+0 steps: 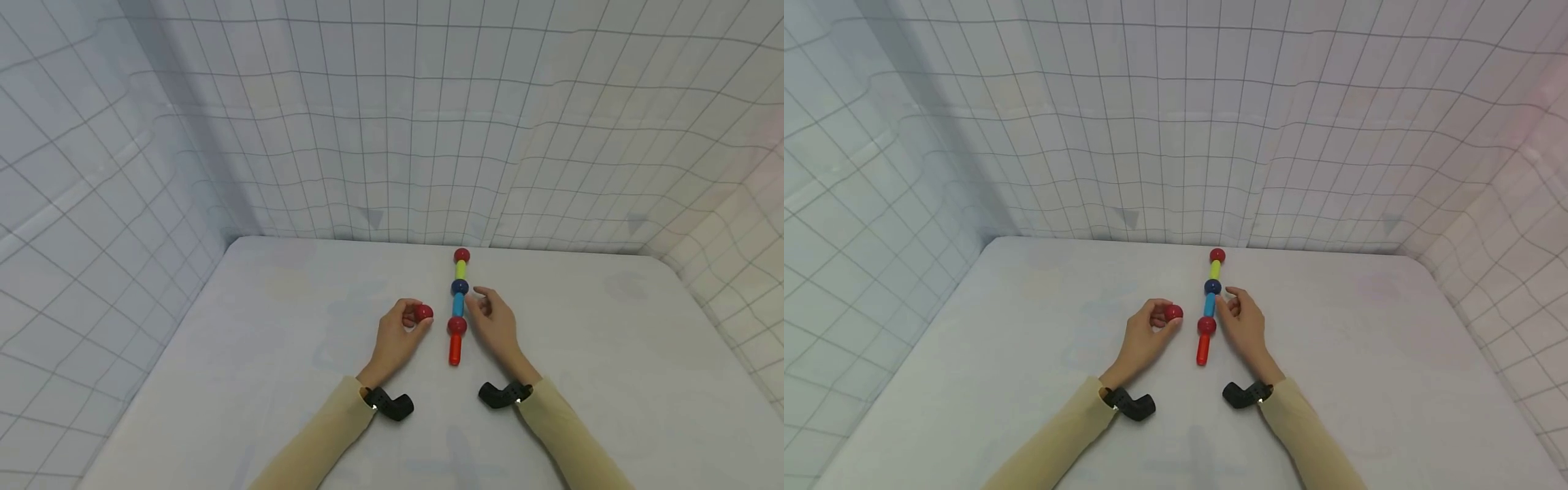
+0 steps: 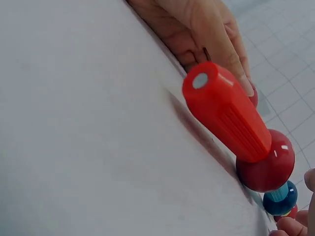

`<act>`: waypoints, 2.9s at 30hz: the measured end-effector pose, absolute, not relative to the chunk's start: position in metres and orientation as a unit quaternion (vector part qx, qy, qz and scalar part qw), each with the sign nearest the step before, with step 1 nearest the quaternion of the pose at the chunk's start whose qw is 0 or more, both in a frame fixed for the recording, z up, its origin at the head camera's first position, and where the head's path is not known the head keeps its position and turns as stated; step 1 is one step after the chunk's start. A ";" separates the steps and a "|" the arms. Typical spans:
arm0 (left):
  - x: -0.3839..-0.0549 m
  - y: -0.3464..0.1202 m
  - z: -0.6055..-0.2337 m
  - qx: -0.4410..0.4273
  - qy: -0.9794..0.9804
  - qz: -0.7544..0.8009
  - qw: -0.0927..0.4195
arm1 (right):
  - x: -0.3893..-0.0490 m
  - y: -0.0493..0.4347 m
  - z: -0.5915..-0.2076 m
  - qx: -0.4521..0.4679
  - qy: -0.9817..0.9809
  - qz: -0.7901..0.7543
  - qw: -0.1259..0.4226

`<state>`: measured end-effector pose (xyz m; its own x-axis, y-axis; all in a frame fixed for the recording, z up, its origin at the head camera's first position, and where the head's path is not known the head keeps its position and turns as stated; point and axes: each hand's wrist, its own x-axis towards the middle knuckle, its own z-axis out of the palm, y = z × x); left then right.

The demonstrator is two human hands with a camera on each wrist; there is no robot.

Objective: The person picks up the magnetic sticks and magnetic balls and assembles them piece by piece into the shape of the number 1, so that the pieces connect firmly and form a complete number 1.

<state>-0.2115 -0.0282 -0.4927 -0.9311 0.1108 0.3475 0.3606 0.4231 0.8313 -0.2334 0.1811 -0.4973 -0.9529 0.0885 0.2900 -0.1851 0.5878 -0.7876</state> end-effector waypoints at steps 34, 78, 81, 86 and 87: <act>-0.213 -0.025 -0.493 -0.126 -0.824 -0.538 0.125 | -0.170 0.179 -0.473 -0.052 -0.828 0.552 -0.081; -0.200 -0.022 -0.495 -0.134 -0.815 -0.551 0.116 | -0.171 0.167 -0.469 -0.023 -0.878 0.467 -0.103; -0.194 -0.022 -0.494 -0.136 -0.814 -0.554 0.108 | -0.171 0.166 -0.468 -0.023 -0.874 0.474 -0.109; -0.183 -0.022 -0.494 -0.137 -0.815 -0.556 0.091 | -0.172 0.166 -0.466 -0.024 -0.870 0.480 -0.113; -0.182 -0.022 -0.495 -0.137 -0.815 -0.557 0.087 | -0.172 0.166 -0.466 -0.024 -0.870 0.479 -0.113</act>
<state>-0.1817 -0.0222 -0.4946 -0.9472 0.1268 0.2945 0.3205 0.3425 0.8832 -0.1720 0.1661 -0.4662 -0.9733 -0.0670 -0.2196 0.1495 0.5408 -0.8278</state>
